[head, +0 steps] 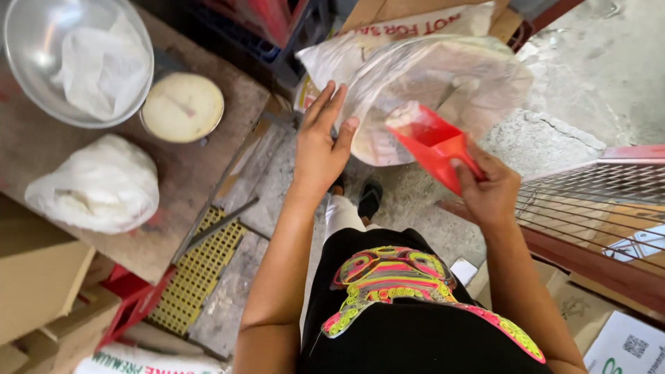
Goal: Scooping fertilizer powder into bags and weighing them on a scale.
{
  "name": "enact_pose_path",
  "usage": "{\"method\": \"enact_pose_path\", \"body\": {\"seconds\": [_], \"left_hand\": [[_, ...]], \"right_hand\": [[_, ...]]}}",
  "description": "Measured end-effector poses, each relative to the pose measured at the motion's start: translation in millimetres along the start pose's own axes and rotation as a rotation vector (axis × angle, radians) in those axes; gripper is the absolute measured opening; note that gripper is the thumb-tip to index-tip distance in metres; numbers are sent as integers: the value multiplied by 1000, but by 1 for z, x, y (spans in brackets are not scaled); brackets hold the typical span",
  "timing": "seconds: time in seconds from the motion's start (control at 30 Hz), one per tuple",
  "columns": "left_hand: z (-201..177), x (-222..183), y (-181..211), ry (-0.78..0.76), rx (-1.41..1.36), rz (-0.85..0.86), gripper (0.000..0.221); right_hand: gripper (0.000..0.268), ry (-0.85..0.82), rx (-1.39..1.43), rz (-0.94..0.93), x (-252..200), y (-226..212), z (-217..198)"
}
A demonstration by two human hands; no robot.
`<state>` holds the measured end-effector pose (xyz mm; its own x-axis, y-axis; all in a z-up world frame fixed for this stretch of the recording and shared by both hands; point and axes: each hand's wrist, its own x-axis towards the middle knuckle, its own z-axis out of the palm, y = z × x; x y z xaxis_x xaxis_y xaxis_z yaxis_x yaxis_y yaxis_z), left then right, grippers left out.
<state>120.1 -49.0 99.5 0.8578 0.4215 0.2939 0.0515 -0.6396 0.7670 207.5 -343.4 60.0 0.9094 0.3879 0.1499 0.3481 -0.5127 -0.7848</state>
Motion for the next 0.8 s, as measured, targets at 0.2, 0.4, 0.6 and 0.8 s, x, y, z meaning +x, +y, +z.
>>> {"method": "enact_pose_path", "body": {"seconds": [0.2,0.4,0.6,0.8], "left_hand": [[-42,-25,6,130,-51,-70,45],[-80,-36,10,243,-111,-98,40],[-130,-34,11,344,-49,-77,36],[-210,-23,-15,456,-3,-25,32]], "right_hand": [[44,48,134,-61,-4,-17,-27],[39,59,106,-182,-9,-20,-56],[42,90,164,-136,3,-93,-62],[40,87,176,-265,26,-155,-31]]}}
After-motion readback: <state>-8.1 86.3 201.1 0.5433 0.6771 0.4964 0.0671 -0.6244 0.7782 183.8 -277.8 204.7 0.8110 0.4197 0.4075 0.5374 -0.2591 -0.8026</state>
